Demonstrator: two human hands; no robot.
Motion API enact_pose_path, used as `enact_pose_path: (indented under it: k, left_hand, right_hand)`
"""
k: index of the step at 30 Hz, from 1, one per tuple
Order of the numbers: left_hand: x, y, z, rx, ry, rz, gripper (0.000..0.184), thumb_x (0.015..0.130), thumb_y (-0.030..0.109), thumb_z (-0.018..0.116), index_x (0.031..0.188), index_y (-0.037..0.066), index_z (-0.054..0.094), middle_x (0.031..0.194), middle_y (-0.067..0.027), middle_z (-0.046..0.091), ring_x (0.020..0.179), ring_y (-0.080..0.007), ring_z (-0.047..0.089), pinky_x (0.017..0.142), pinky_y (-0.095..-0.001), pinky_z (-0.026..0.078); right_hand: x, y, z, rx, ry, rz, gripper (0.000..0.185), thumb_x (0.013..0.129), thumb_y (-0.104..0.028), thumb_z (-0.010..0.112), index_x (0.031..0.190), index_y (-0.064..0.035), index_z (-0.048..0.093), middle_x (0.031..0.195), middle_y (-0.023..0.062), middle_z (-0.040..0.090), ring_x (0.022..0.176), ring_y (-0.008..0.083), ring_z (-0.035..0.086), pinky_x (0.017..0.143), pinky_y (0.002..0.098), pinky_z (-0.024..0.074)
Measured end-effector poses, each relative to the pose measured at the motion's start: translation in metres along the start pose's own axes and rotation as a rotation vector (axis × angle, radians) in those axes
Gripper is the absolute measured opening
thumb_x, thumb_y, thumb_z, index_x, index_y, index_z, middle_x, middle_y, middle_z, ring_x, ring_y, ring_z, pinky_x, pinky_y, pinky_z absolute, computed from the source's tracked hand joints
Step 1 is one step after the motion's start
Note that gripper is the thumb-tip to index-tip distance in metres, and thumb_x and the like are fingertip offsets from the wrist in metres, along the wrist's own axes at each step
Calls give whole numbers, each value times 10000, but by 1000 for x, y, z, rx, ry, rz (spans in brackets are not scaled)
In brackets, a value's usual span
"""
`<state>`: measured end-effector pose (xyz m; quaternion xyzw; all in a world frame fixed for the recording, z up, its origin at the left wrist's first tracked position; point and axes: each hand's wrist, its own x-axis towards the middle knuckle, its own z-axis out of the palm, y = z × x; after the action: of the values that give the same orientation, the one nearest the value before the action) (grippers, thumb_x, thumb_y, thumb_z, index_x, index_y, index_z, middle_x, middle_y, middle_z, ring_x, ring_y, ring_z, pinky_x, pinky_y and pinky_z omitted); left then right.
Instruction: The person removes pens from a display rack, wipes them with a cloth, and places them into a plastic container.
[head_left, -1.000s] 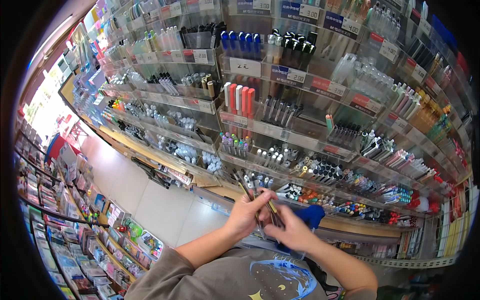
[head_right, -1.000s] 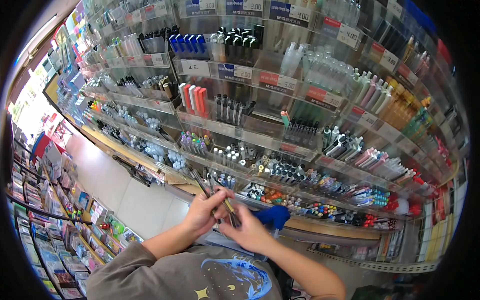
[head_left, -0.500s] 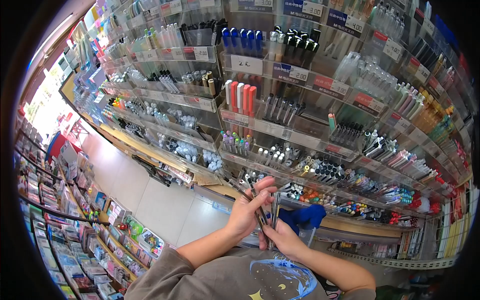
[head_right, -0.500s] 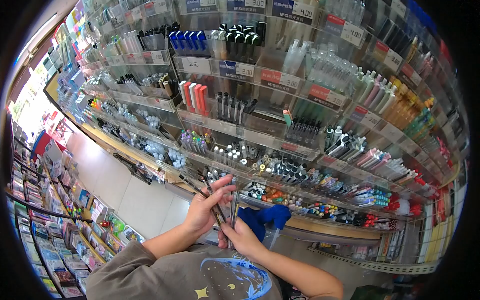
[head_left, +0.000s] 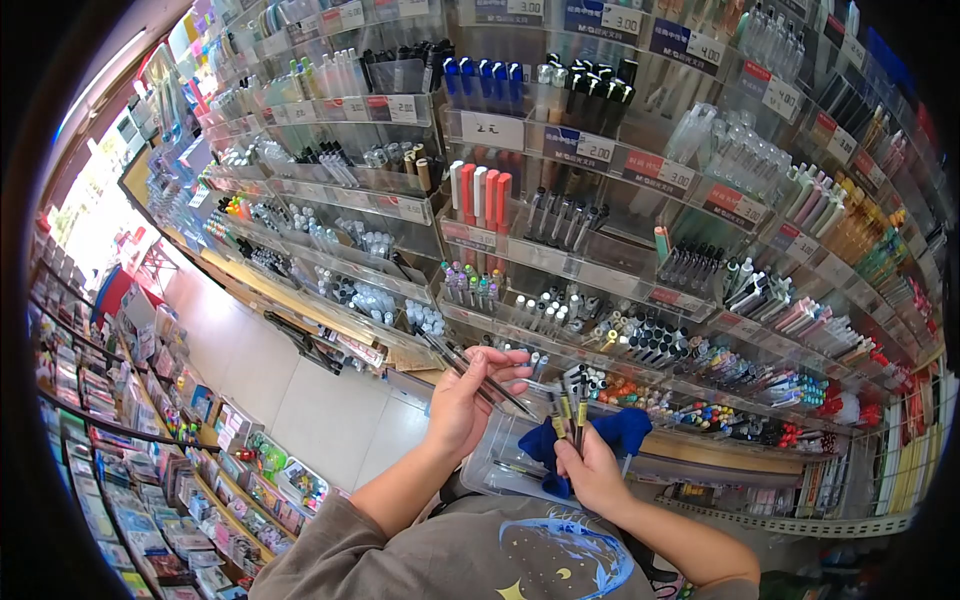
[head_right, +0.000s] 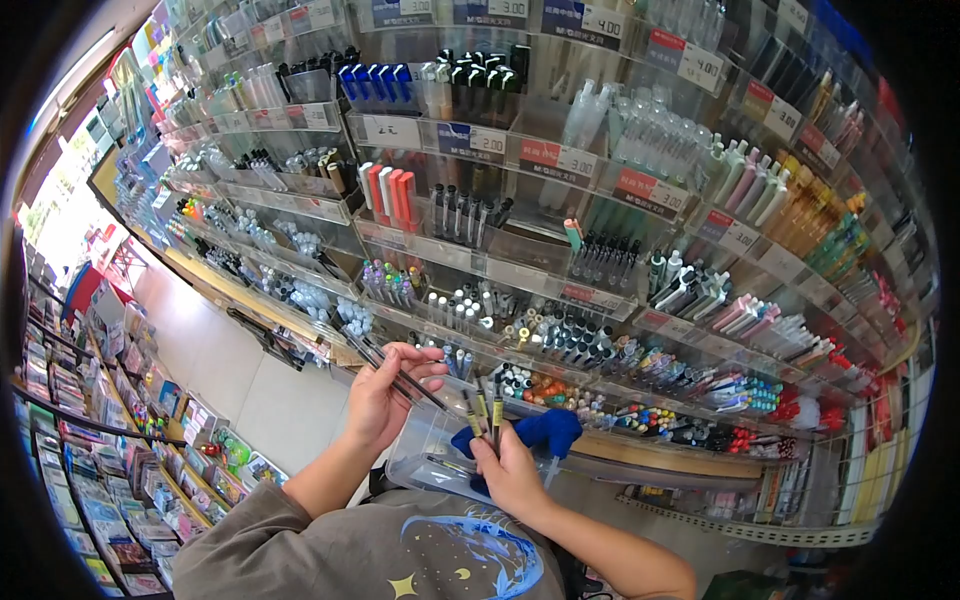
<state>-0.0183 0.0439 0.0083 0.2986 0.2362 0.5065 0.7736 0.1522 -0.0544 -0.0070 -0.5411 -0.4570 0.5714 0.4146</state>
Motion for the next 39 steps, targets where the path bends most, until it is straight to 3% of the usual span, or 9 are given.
enact_pose_path:
  k: [3, 8, 12, 16, 19, 22, 29, 34, 39]
  left_hand:
    - [-1, 1, 7, -11, -51, -133, 293, 932, 259, 391, 1059, 17, 497, 1131, -161, 537, 1053, -224, 525, 878, -372, 440]
    - [-17, -35, 16, 113, -83, -427, 433, 939, 310, 352, 1240, 3, 400, 1230, -132, 486, 1086, -211, 494, 932, -356, 375]
    - [-20, -25, 23, 457, -216, -481, 399, 936, 272, 370, 1241, 20, 410, 1185, -107, 522, 957, -150, 551, 661, -254, 492]
    - [-19, -34, 18, 418, -244, -358, 338, 881, 211, 511, 1155, 16, 478, 1121, -118, 556, 849, -135, 585, 556, -217, 494]
    - [-19, -18, 21, 262, -261, -548, 277, 817, 170, 606, 1037, 23, 522, 1100, -142, 561, 871, -155, 585, 558, -228, 499]
    - [-18, -29, 17, 203, -199, -461, 205, 804, 163, 618, 942, 41, 527, 1002, -163, 592, 913, -210, 582, 733, -310, 491]
    - [-15, -19, 16, 98, -153, -400, 129, 831, 120, 579, 898, 50, 493, 752, -72, 563, 818, -204, 580, 771, -327, 460]
    - [-23, -39, 17, 136, -244, -610, 152, 826, 105, 593, 932, 35, 511, 776, -61, 566, 761, -176, 592, 698, -303, 485]
    - [-31, -51, 30, 348, -406, -614, 167, 821, 100, 612, 935, 2, 538, 825, -60, 595, 774, -142, 597, 744, -269, 483]
  right_hand:
    - [5, 4, -1, 25, 51, -85, 182, 907, -132, 457, 1047, -19, 431, 790, 23, 480, 679, 86, 496, 595, 218, 426]
    - [8, 0, 14, -78, -20, -115, 337, 913, -118, 441, 1217, 8, 371, 1108, 80, 504, 1042, 146, 455, 920, 286, 340]
    - [5, -13, 20, 103, -64, 25, 352, 919, -120, 426, 1242, -5, 344, 1137, 86, 484, 1075, 148, 438, 931, 280, 329]
    - [9, 2, 17, 340, -270, 29, 278, 925, -113, 405, 1181, -19, 351, 993, 80, 518, 700, 138, 588, 599, 248, 494]
    - [8, 2, 12, 389, -390, 150, 278, 922, -120, 422, 1170, -5, 374, 1039, 79, 504, 765, 137, 587, 640, 246, 497]
    - [10, -5, 14, 382, -374, 86, 304, 911, -156, 464, 1152, 18, 399, 1043, 65, 507, 872, 136, 555, 737, 269, 475]
    - [11, -22, -28, -350, -186, 128, 452, 807, -311, 628, 1077, 21, 483, 969, 132, 581, 911, 183, 563, 793, 311, 445]
    - [16, -57, -32, -169, -9, -309, 314, 824, -128, 565, 1102, -4, 486, 1173, 161, 477, 1040, 236, 521, 822, 323, 449]
    - [39, -64, -22, -542, 32, -620, 244, 841, -89, 516, 1068, -1, 517, 1046, 137, 546, 940, 252, 561, 769, 302, 456]
